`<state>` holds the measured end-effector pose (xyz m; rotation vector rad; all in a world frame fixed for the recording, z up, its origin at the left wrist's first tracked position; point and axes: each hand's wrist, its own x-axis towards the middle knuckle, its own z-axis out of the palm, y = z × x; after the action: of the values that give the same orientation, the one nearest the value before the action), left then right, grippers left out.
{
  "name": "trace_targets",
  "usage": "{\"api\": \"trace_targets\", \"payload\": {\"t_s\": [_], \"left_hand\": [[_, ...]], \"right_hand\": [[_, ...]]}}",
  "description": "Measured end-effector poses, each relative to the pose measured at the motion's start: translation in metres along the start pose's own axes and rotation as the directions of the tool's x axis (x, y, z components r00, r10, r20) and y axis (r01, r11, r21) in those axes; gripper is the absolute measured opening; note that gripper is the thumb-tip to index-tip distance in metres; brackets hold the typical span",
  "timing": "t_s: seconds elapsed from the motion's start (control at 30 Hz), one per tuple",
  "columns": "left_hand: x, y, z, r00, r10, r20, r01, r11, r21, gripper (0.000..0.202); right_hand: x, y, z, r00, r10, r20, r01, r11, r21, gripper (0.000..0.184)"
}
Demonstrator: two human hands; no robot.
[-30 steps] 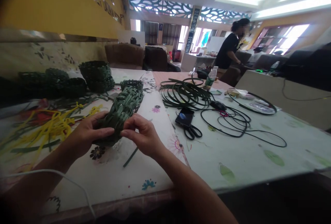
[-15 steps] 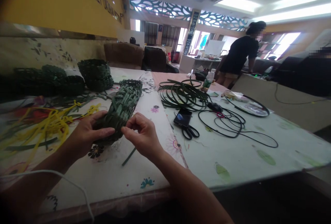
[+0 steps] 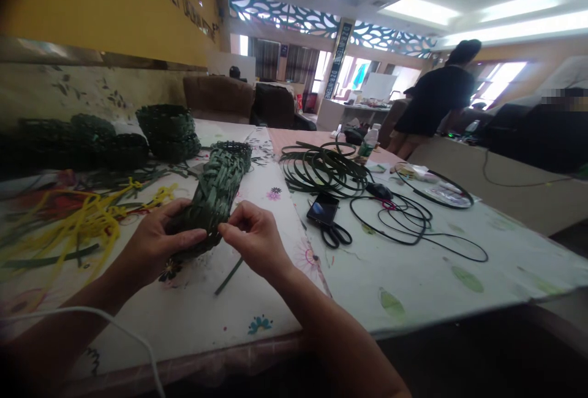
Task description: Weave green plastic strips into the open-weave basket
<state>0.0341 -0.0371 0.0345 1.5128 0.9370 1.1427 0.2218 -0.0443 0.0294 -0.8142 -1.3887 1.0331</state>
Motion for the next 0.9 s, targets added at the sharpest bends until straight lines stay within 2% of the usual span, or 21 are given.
{"api": "trace_targets", "payload": {"t_s": [0.27,0.47,0.6,0.77,0.9], "left_hand": [[0.0005,-0.0009,0.0001,1.0,-0.011,0.007,0.011,1.0,-0.007,0.038],[0.0005,-0.002,0.0004,0.999,-0.02,0.026,0.02,1.0,-0.016,0.04],[0.0002,-0.0005,-0.0002,0.999,0.004,0.047,-0.006,0.998,0.058,0.041],[-0.0006,0.0027,0.0019,0.999,0.032,0.03,-0.035,0.993,0.114,0.04],[-0.0014,0.0072,0.0041,0.997,-0.046,0.058,0.045,0.999,0.025,0.039]], "right_hand": [[0.0015,-0.0046,-0.0024,0.999,-0.018,0.027,0.02,0.997,-0.079,0.023],[0.0021,-0.0096,-0.0057,0.995,-0.021,0.095,0.033,0.991,-0.133,0.023],[0.0022,-0.0095,-0.0083,0.993,-0.003,0.121,0.025,0.983,-0.182,0.025],[0.0023,-0.0068,-0.0076,0.986,0.096,0.138,-0.088,0.994,-0.06,0.027],[0.0016,-0.0027,-0.0027,0.984,0.093,0.155,-0.109,0.989,0.102,0.032]]}}
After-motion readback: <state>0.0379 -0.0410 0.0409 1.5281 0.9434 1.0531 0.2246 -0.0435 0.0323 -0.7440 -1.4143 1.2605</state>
